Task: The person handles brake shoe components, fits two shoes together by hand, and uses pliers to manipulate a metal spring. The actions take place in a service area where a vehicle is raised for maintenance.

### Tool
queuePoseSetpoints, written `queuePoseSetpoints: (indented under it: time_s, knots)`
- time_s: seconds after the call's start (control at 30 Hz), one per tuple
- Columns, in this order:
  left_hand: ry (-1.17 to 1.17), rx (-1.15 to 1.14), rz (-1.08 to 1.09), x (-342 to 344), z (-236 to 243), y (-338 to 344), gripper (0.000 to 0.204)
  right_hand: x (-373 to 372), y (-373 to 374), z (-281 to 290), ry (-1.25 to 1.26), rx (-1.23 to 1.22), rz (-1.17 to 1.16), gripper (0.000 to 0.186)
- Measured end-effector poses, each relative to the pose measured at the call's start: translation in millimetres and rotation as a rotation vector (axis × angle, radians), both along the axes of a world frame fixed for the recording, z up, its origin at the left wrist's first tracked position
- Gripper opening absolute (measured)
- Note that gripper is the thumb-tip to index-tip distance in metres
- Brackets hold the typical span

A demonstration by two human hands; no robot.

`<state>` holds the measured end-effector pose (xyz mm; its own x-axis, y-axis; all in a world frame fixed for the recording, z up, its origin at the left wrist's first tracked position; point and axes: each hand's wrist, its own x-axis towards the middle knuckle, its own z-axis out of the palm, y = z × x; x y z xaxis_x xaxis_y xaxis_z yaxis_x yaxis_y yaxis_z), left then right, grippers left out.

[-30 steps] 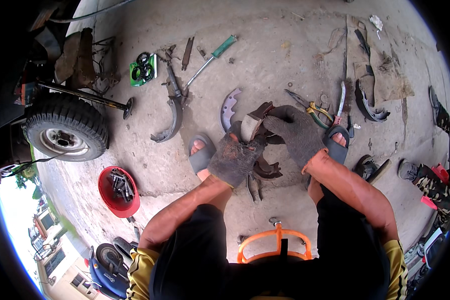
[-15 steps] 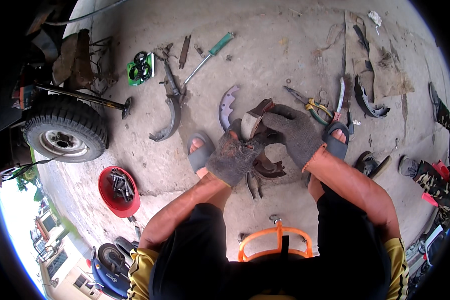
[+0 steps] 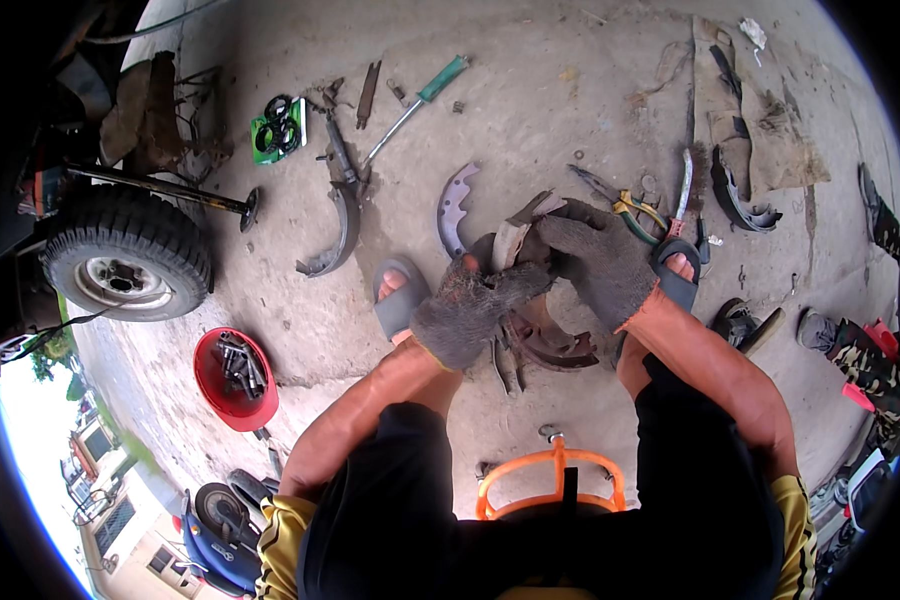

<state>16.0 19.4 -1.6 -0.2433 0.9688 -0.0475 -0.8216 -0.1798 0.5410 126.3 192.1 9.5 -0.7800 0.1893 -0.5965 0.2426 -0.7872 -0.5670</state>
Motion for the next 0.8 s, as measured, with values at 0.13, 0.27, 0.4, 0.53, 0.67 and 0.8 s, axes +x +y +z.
queuePoseSetpoints:
  time_s: [0.13, 0.27, 0.4, 0.53, 0.67, 0.8]
  knots:
    - [0.668, -0.604, -0.185, -8, 50, 9, 0.038, -2, 7, 0, -0.048, 0.057, 0.047, 0.027]
    - [0.956, -0.77, -0.14, -7, 53, 11, 0.044, -2, 1, -3, -0.139, 0.081, 0.052, 0.031]
    - [1.046, -0.682, -0.06, -1, 29, -5, 0.046, -1, 0, -5, -0.152, 0.085, 0.134, 0.037]
    - [0.485, -0.634, -0.089, -6, 6, -3, 0.035, -3, 3, -4, -0.162, 0.219, 0.245, 0.041]
    - [0.836, -0.731, -0.174, -16, 30, -5, 0.035, -1, 17, 3, -0.2, 0.384, 0.374, 0.046]
    - [0.2, -0.563, 0.112, -15, 5, -22, 0.028, -1, 15, 2, -0.152, 0.416, 0.333, 0.049]
